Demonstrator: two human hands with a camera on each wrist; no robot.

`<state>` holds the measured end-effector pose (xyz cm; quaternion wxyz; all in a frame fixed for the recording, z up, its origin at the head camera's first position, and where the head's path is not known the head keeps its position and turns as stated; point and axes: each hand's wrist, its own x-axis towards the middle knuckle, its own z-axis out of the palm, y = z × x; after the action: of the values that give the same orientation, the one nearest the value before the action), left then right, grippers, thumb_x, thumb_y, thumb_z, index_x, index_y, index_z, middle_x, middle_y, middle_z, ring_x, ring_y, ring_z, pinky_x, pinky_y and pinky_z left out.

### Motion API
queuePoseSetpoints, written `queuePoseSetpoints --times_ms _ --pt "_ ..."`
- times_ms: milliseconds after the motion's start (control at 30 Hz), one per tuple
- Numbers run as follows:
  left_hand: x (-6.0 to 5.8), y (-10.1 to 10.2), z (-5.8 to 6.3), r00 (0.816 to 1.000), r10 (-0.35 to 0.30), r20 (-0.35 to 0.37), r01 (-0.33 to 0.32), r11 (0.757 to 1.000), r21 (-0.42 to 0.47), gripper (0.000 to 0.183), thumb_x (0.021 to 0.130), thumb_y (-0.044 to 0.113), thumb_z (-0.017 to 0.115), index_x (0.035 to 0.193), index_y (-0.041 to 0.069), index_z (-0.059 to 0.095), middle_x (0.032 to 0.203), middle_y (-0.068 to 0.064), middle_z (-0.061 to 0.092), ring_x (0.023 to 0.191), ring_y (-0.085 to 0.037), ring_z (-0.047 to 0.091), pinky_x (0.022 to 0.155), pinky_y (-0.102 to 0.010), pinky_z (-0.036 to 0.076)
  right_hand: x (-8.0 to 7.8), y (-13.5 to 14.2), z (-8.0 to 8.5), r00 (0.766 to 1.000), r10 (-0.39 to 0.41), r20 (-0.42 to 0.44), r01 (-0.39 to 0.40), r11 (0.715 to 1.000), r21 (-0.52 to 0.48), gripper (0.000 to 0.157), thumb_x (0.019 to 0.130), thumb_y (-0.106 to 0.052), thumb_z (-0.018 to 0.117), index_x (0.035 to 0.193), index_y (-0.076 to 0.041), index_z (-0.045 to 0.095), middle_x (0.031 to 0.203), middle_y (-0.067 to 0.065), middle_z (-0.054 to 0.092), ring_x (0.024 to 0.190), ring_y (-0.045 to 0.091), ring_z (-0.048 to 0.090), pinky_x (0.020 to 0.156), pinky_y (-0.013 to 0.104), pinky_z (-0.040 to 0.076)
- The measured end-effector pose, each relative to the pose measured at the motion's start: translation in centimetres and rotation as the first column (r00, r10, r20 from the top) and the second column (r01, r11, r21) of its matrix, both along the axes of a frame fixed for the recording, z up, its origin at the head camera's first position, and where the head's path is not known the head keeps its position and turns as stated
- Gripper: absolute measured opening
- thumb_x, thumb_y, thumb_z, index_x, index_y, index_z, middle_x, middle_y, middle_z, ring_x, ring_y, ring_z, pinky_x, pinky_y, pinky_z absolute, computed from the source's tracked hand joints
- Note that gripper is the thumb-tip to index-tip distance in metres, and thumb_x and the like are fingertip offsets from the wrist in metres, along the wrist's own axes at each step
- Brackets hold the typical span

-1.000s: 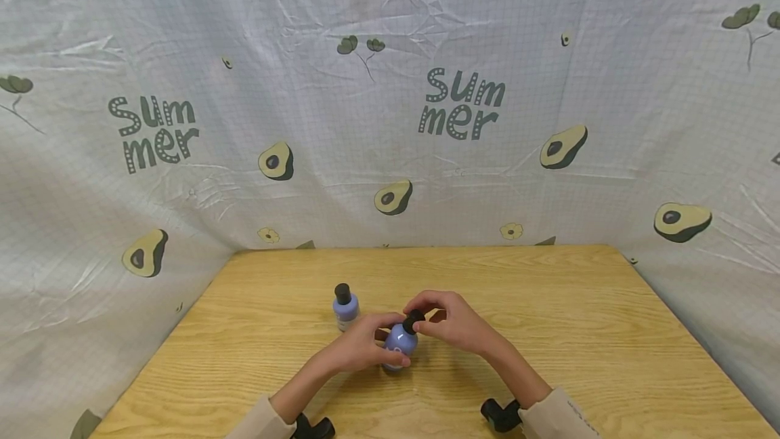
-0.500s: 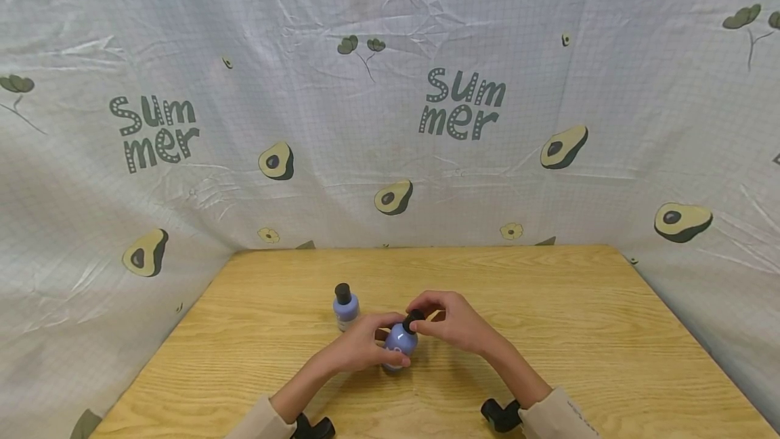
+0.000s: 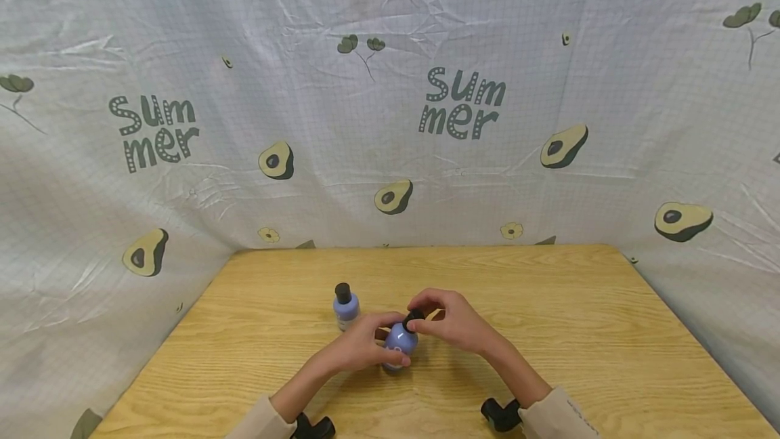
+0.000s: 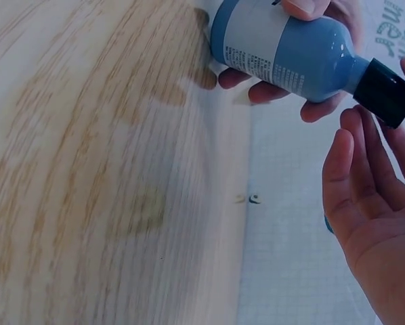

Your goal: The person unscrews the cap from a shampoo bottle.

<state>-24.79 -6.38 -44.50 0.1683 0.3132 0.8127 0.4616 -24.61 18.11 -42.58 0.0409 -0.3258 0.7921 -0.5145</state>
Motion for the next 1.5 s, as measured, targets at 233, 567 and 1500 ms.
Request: queuePoseSetpoints --times_ms 233,567,1500 --pt "-0.09 0.05 0.05 1.0 0.003 -0.013 -0.003 1.0 -0.005 0.051 0.088 0.027 0.083 0.136 0.028 0.066 0.132 0.002 0.069 0.111 -0.011 0.069 0.089 -0.023 0.056 -0.06 0.01 0.05 1.0 0.002 0.006 -0.002 1.0 -0.01 0.022 0.099 -0.014 0.07 0.117 -0.001 0.067 0.113 0.019 0.068 0.099 0.009 0.065 0.083 0.027 0.059" --pt "-0.13 0.01 -0.1 1.0 -0.003 -0.015 0.004 1.0 0.001 0.053 0.088 0.026 0.083 0.138 0.026 0.065 0.135 0.001 0.067 0.114 -0.01 0.068 0.092 -0.023 0.056 -0.19 0.01 -0.33 0.999 0.024 -0.025 -0.025 1.0 -0.013 0.024 0.099 -0.014 0.068 0.12 -0.002 0.066 0.115 0.02 0.068 0.1 0.009 0.066 0.084 0.029 0.058" --pt "-0.19 0.0 -0.23 1.0 -0.012 -0.006 0.012 1.0 0.011 0.053 0.089 0.025 0.083 0.139 0.027 0.064 0.135 0.001 0.067 0.113 -0.01 0.069 0.091 -0.023 0.057 0.12 -0.09 -0.04 1.0 -0.01 -0.005 0.01 1.0 -0.004 0.025 0.102 -0.017 0.065 0.117 0.003 0.068 0.109 0.015 0.07 0.096 0.009 0.066 0.081 0.029 0.059"
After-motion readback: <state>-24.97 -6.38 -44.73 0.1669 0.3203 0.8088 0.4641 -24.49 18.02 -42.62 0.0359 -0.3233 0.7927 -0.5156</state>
